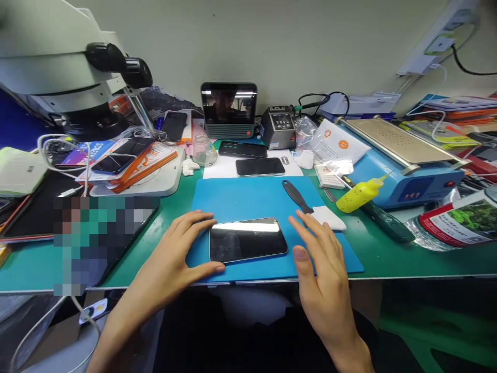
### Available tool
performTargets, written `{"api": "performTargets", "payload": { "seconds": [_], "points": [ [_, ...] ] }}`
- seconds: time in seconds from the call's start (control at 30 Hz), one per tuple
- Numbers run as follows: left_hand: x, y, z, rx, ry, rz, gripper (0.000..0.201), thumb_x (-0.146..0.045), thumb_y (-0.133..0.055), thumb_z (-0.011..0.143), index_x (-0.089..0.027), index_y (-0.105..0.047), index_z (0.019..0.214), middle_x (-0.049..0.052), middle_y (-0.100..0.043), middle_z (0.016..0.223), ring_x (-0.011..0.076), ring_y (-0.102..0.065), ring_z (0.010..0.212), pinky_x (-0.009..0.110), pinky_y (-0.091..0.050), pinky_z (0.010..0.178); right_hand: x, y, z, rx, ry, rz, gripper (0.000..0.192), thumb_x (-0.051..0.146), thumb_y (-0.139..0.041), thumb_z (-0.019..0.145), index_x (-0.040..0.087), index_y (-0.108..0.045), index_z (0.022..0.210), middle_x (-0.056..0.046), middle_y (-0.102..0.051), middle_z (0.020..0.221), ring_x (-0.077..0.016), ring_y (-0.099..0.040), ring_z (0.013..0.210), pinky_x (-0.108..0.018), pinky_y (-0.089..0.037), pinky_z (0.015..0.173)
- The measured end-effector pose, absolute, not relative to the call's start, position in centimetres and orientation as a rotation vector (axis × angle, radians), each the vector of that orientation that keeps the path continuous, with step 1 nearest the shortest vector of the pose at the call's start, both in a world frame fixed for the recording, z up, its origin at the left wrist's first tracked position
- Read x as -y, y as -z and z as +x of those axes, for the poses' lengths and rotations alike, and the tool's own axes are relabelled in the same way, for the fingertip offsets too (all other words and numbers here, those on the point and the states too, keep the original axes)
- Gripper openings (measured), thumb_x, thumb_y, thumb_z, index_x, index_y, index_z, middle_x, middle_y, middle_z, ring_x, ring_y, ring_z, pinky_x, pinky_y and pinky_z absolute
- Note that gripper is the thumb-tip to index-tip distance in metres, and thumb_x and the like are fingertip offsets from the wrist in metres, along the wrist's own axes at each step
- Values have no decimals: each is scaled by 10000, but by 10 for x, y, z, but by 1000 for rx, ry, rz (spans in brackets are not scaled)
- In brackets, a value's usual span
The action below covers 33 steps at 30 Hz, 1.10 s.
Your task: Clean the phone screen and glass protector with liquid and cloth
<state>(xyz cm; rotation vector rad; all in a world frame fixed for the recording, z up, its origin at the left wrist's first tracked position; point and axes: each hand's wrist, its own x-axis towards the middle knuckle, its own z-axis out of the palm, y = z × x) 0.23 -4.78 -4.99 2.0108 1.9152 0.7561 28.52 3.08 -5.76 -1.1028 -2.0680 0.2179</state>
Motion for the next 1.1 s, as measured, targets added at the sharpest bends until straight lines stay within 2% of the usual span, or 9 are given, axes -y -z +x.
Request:
{"api": "performTargets", "payload": {
  "seconds": [0.07, 0.17, 0.33, 0.47, 0.6, 0.73, 0.87, 0.97, 1.1],
  "points": [
    [47, 49, 2, -1905, -767, 1996, 744, -581, -810, 904, -334, -505, 1536, 90, -523, 1626, 358, -430, 1551, 559, -423, 1264, -32, 55, 283, 2215, -225, -1002, 438, 410, -406, 1151, 279, -577, 1532, -64, -528, 1646, -298, -417, 1577, -591, -276, 1335],
    [46, 48, 3, -1910, -776, 1991, 829, -596, -846, 861, -320, -485, 1555, 99, -500, 1653, 361, -390, 1582, 571, -397, 1284, -35, 53, 277, 2419, -149, -863, 495, 475, -416, 1142, 240, -561, 1553, -84, -500, 1676, -302, -412, 1580, -585, -280, 1336],
    [47, 45, 4, -1902, -717, 2001, 717, -540, -813, 906, -298, -515, 1511, 96, -452, 1694, 358, -321, 1616, 607, -333, 1310, -35, 53, 263, 2561, 10, -731, 625, 583, -467, 1100, 185, -549, 1574, -135, -475, 1694, -353, -380, 1595, -644, -288, 1317],
    [50, 40, 2, -1866, -640, 2049, 683, -463, -757, 955, -299, -467, 1552, 84, -429, 1715, 331, -313, 1624, 580, -304, 1325, -25, 50, 250, 2618, -1, -604, 680, 615, -511, 1075, 147, -554, 1567, -163, -489, 1679, -360, -363, 1604, -670, -295, 1309],
    [51, 38, 2, -1850, -606, 2092, 639, -371, -696, 981, -291, -438, 1560, 71, -421, 1722, 294, -330, 1617, 546, -315, 1320, -23, 45, 252, 2664, -68, -475, 664, 641, -504, 1067, 204, -567, 1562, -133, -504, 1671, -326, -354, 1615, -657, -258, 1330],
    [51, 41, 2, -1877, -624, 2082, 639, -375, -698, 970, -301, -444, 1551, 57, -425, 1721, 295, -338, 1612, 543, -305, 1323, -38, 45, 265, 2586, -64, -699, 638, 598, -383, 1114, 205, -531, 1593, -124, -388, 1745, -339, -278, 1647, -667, -278, 1316],
    [50, 46, 2, -1891, -660, 2091, 625, -372, -701, 961, -306, -451, 1531, 50, -452, 1701, 290, -348, 1604, 538, -305, 1321, -40, 45, 255, 2620, -30, -754, 657, 589, -471, 1093, 147, -551, 1572, -148, -406, 1735, -392, -320, 1624, -708, -291, 1298],
    [51, 51, 0, -1889, -673, 2117, 616, -382, -696, 961, -306, -449, 1519, 58, -465, 1689, 295, -364, 1592, 535, -326, 1308, -27, 43, 235, 2652, -103, -649, 693, 608, -566, 1054, 129, -560, 1556, -134, -439, 1719, -366, -336, 1620, -665, -260, 1334],
    [52, 59, -6, -1858, -707, 2175, 596, -407, -670, 965, -306, -441, 1505, 75, -487, 1666, 319, -406, 1566, 551, -349, 1283, -9, 41, 221, 2656, -214, -534, 719, 643, -581, 1038, 134, -559, 1546, -113, -483, 1694, -285, -296, 1645, -563, -164, 1387]
  ]
}}
